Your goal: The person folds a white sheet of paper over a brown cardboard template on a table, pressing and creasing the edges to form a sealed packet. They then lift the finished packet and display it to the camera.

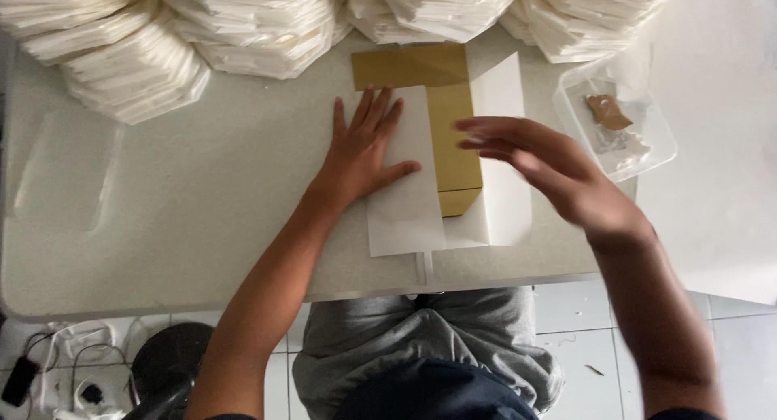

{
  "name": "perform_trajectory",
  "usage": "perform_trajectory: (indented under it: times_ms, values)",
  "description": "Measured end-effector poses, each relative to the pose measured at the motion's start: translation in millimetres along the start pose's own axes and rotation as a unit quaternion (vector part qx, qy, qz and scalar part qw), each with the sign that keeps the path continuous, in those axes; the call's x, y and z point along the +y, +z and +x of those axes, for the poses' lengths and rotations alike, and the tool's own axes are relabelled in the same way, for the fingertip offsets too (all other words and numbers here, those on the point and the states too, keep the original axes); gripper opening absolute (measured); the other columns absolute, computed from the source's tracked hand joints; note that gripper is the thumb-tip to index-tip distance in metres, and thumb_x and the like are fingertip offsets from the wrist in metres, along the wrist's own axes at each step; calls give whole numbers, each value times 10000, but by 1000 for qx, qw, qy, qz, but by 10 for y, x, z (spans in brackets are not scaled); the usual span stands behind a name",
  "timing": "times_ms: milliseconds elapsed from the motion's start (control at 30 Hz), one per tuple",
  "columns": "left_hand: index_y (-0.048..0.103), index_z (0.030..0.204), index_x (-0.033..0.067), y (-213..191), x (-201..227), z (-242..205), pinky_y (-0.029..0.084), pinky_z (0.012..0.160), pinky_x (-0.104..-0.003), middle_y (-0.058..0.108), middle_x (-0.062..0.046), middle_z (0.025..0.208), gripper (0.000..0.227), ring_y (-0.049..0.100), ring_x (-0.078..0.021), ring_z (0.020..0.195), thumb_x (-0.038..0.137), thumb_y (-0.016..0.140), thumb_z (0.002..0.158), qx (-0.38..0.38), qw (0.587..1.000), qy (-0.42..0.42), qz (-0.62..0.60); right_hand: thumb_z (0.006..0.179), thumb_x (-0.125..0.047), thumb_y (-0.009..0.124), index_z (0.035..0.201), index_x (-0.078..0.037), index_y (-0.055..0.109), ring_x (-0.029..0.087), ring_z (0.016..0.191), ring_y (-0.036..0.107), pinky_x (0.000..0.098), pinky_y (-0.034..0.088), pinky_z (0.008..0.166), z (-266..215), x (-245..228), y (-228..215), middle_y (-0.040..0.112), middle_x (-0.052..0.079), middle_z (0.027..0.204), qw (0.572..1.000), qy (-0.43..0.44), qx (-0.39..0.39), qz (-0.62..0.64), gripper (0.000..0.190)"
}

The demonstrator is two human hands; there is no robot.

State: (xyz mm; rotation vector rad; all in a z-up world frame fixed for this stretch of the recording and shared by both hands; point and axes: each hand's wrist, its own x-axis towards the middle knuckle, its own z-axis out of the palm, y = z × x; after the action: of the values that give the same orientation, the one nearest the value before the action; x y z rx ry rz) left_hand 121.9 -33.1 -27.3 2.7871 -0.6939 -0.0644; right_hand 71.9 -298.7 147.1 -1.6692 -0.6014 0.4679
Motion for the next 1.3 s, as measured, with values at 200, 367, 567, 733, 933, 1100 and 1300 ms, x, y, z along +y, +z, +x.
perform_trajectory:
  times_ms: [200, 367, 567, 733, 933, 1100, 1300]
  values:
    - [304, 1607, 125, -253, 127, -24, 11, 1220, -701, 162, -140, 1703, 943, 108, -352, 1577, 741, 495, 918, -52, 997, -32, -42, 1045, -280, 439, 1428, 91, 492, 566, 1270, 554, 702, 387, 1070, 637, 389, -317, 516, 399, 1419, 969, 196, -98, -112, 535]
    - [259, 1625, 146, -213, 108, 3, -6, 1214, -708, 130, -132, 1710, 954, 79, -340, 1583, 757, 468, 923, -63, 996, -38, -41, 1058, -194, 481, 1465, 72, 458, 453, 1163, 617, 608, 456, 1004, 789, 908, -493, 514, 325, 1416, 980, 179, -20, -87, 487]
    - [271, 1617, 124, -190, 107, -44, 32, 1198, -734, 183, -166, 1691, 954, 130, -368, 1568, 735, 522, 929, -34, 998, -24, -44, 1089, -311, 525, 1340, -123, 660, 330, 1346, 553, 476, 378, 1038, 986, 1608, -377, 590, 115, 1396, 953, -98, 42, -283, 341]
    - [306, 1602, 116, -180, 97, -51, 85, 1188, -749, 204, -177, 1681, 976, 144, -387, 1561, 753, 548, 904, -13, 999, -22, -39, 1112, -482, 365, 1372, -274, 641, 233, 1389, 492, 463, 282, 1037, 1035, 1671, -302, 527, 21, 1457, 927, -63, 47, -368, 432]
    - [308, 1604, 119, -156, 87, -53, 111, 1173, -762, 216, -184, 1671, 926, 177, -395, 1551, 704, 562, 933, -3, 999, -10, -34, 1133, -416, 336, 1395, -233, 631, 273, 1383, 474, 469, 250, 1064, 1015, 1633, -247, 508, 71, 1425, 935, -66, 59, -345, 434]
    - [307, 1603, 109, -178, 81, -48, 107, 1170, -764, 195, -183, 1675, 918, 150, -398, 1555, 686, 573, 939, -10, 999, -9, -37, 1136, -414, 350, 1414, -210, 623, 292, 1356, 483, 483, 256, 1039, 1041, 1682, -269, 497, 82, 1429, 927, -85, 56, -361, 439]
    - [297, 1607, 111, -191, 93, -34, 102, 1175, -753, 191, -181, 1679, 931, 140, -389, 1561, 708, 550, 938, -24, 999, -14, -34, 1132, -389, 364, 1292, -163, 703, 299, 1389, 478, 493, 245, 1043, 1030, 1723, -258, 510, 103, 1456, 931, -108, 60, -343, 438]
